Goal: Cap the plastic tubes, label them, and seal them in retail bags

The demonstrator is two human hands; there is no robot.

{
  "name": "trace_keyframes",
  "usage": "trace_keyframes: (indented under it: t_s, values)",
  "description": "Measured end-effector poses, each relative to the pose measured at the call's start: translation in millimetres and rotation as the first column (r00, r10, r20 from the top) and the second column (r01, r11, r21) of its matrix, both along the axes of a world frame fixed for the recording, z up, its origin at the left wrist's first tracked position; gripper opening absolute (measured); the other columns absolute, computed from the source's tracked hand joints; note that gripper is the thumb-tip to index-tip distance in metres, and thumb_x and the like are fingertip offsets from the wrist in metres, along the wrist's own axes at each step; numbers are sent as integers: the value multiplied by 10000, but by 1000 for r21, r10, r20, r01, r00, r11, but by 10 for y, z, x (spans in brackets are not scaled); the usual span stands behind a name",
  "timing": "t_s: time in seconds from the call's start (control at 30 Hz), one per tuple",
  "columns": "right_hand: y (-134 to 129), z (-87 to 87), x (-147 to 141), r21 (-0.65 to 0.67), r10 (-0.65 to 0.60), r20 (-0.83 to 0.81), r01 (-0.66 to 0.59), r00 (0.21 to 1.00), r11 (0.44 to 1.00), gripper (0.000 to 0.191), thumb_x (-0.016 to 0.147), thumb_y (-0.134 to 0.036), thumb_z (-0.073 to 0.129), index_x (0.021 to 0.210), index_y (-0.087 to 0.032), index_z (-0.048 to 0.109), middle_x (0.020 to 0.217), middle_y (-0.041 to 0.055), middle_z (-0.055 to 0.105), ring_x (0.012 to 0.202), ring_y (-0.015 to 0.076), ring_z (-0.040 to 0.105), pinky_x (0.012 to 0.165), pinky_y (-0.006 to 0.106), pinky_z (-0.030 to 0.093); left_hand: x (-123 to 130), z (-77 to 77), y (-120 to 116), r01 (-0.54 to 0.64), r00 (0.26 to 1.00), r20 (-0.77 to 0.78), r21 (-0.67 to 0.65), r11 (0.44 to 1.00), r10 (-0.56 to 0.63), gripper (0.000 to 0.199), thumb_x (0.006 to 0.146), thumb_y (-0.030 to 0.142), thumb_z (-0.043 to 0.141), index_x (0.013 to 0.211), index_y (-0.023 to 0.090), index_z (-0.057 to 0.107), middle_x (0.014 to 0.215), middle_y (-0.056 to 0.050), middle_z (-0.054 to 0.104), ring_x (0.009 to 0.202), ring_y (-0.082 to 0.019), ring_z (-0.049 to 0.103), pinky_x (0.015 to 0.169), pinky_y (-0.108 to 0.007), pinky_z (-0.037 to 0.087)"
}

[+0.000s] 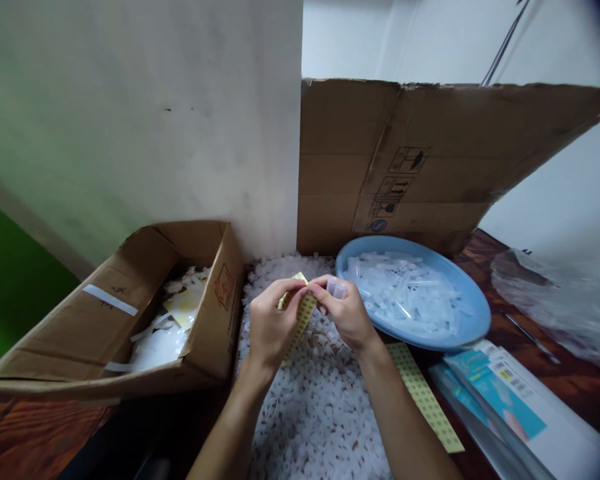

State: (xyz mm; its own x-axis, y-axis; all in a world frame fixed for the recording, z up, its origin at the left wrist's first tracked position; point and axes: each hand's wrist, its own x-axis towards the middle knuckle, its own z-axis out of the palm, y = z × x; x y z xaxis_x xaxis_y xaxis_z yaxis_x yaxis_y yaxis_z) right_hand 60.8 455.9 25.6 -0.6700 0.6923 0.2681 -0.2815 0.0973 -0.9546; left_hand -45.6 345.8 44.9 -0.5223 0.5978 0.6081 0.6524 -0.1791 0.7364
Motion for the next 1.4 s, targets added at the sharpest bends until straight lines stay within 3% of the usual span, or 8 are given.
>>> trace_keyframes:
  t_s: [0.2,0.43,0.67,0.97,1.13,1.4]
  values:
    - [-18,82,23,95,-59,77,51,995,994,287,883,-455,735,911,-171,771,654,1,587,590,136,482,546,262,375,10,16,-2,-5,1000,28,-13,1000,6,70,930,247,682,927,213,743,947,-43,769,900,-198,718,848,-340,573]
    - [-13,116,33,153,-64,64,54,996,987,251,896,-432,725,899,-186,775,816,46,717,778,193,631,726,292,482,-24,35,-2,65,997,52,-16,998,-64,66,932,230,677,890,196,714,968,-56,738,941,-196,695,887,-340,556]
    - [-11,155,58,200,-72,56,59,996,978,254,901,-438,714,876,-192,773,816,51,735,752,196,641,697,297,487,-99,37,-41,138,990,47,-49,989,-136,87,947,257,669,958,198,732,994,-64,743,945,-201,700,882,-346,568]
    - [-20,177,72,239,-64,71,45,995,970,268,909,-454,703,867,-198,767,829,50,739,763,204,654,715,307,501,-91,81,-61,93,989,-106,-93,991,-103,79,977,230,601,938,199,662,960,-61,693,907,-191,658,818,-326,545]
    - [-22,161,63,232,-61,79,41,995,972,270,906,-449,707,861,-188,759,807,42,725,737,188,636,689,291,480,-91,92,-58,89,976,-187,-117,989,-110,71,996,196,541,938,201,581,947,-51,623,907,-186,616,824,-320,513]
    - [-42,164,44,172,-42,94,25,995,985,261,902,-434,708,854,-180,745,774,35,705,697,173,593,645,280,449,-126,83,-69,139,973,-163,-153,978,-164,73,1014,199,504,964,208,556,981,-51,597,938,-184,598,851,-315,498]
